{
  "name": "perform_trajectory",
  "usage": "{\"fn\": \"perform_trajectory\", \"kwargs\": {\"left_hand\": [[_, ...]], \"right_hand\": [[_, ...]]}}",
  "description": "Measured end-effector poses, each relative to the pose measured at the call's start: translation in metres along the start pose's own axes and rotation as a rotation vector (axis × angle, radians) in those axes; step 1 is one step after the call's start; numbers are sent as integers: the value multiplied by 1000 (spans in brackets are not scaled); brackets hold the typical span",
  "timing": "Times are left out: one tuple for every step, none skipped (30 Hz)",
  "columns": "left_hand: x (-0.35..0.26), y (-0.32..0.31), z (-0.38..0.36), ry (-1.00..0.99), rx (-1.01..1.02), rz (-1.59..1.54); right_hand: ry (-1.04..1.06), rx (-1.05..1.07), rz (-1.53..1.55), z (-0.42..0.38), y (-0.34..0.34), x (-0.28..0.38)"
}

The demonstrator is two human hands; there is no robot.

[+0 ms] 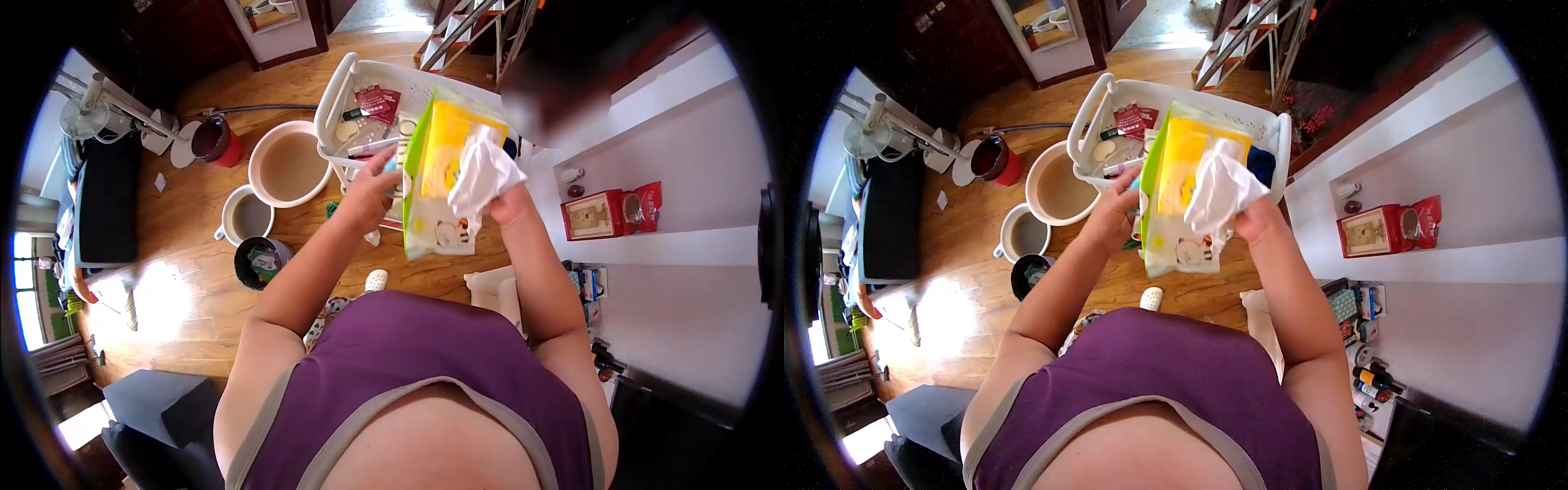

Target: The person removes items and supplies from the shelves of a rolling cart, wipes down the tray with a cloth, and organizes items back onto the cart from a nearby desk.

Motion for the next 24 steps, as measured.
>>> {"fn": "perform_trajectory", "kwargs": {"left_hand": [[-16,6,3,-43,-88,30],[-37,4,5,-104,-77,43],[-53,9,12,-174,-115,72],[-69,16,21,-246,-153,102],[-81,18,30,-274,-141,113],[-91,20,40,-303,-129,126],[-97,27,52,-345,-168,244],[-93,31,66,-343,-157,246],[-95,34,77,-506,-203,542],[-101,26,77,-668,-244,842],[-101,21,71,-791,-263,931],[-99,16,64,-788,-248,936],[-100,10,53,-898,-308,1132],[-98,4,46,-1002,-369,1330],[-96,-1,40,-1099,-336,1420],[-94,-2,38,-1091,-316,1425],[-93,-4,34,-1124,-334,1502],[-94,-7,28,-1159,-350,1577],[-93,-8,27,-1141,-341,1620],[-93,-8,27,-1147,-325,1617],[-91,-9,28,-1101,-296,1709],[-88,-12,28,-1054,-267,1803],[-89,-20,20,-1131,-269,1811],[-92,-32,14,-1139,-263,1816]], "right_hand": [[42,-107,-49,11,-2,6],[87,-214,-96,23,-2,15],[109,-348,-93,42,11,23],[155,-449,-178,58,18,35],[172,-438,-223,71,15,43],[189,-426,-268,83,15,51],[183,-448,-346,92,20,56],[174,-470,-424,103,29,60],[174,-449,-506,122,54,63],[180,-458,-496,125,62,63],[286,-590,-766,127,73,70],[388,-722,-1036,125,76,76],[580,-888,-1305,93,30,79],[574,-902,-1299,82,26,81],[817,-844,-1541,69,10,87],[1063,-762,-1777,56,-4,87],[1097,-681,-1967,48,-2,88],[1083,-698,-1966,38,-1,87],[845,-570,-2139,35,-1,75],[598,-434,-2284,30,2,61],[440,-438,-2356,24,5,51],[310,-434,-2418,21,4,43],[411,-455,-2471,20,10,41],[517,-471,-2521,21,18,36]]}}
Point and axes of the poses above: each hand's wrist, its own z-axis towards the middle knuckle, its own y-axis out of the back of the hand, x = y × z, the point moved 7 cm from there along z, towards the middle knuckle, and after that the axes turned 13 degrees about -x, right-handed, at the moved point
